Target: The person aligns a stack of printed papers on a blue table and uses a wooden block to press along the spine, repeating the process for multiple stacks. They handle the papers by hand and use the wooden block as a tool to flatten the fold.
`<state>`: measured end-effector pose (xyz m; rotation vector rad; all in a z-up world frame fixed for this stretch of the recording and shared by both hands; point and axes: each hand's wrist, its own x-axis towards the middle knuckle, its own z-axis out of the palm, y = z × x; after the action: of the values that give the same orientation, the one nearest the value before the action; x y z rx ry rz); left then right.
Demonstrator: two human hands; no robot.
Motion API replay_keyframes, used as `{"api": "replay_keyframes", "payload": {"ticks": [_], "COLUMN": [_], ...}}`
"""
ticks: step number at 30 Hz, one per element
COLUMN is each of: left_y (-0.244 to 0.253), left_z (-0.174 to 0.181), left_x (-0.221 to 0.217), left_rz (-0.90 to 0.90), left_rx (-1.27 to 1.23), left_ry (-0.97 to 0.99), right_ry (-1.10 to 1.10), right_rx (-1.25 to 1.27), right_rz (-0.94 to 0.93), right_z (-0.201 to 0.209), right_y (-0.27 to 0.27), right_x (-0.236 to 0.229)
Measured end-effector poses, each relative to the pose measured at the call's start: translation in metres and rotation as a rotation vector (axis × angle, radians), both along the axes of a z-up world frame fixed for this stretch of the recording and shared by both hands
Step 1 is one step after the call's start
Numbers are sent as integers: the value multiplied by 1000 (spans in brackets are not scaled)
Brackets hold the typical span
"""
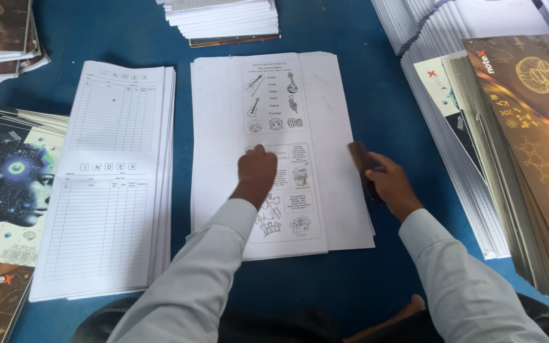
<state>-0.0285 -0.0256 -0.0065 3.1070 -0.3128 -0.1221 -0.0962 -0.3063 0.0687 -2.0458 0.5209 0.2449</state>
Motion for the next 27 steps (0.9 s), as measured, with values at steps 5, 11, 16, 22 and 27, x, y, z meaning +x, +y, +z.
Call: {"api": "replay_keyframes", "payload": {"ticks": [5,11,16,22,27], "left_y": [-32,-72,-92,-115,-128], "left_z": [16,44,57,50,26], "left_x": [-20,-37,-30,-17,-11], "left_rz": [152,177,179,197,106], "left_rx": [27,-234,-144,-188,-44], "left_ry": [123,148,236,279,217], "right_ry": [-41,37,-73,-351,-212], "right_rx": [-180,-695,-755,-668,-508], "right_rz": [-118,-9,69,334,426], "right_z": [-26,-19,-3,-11,-12], "right_y": [-19,-14,5,30,42], "right_x": [10,3,-1,1,-7]}}
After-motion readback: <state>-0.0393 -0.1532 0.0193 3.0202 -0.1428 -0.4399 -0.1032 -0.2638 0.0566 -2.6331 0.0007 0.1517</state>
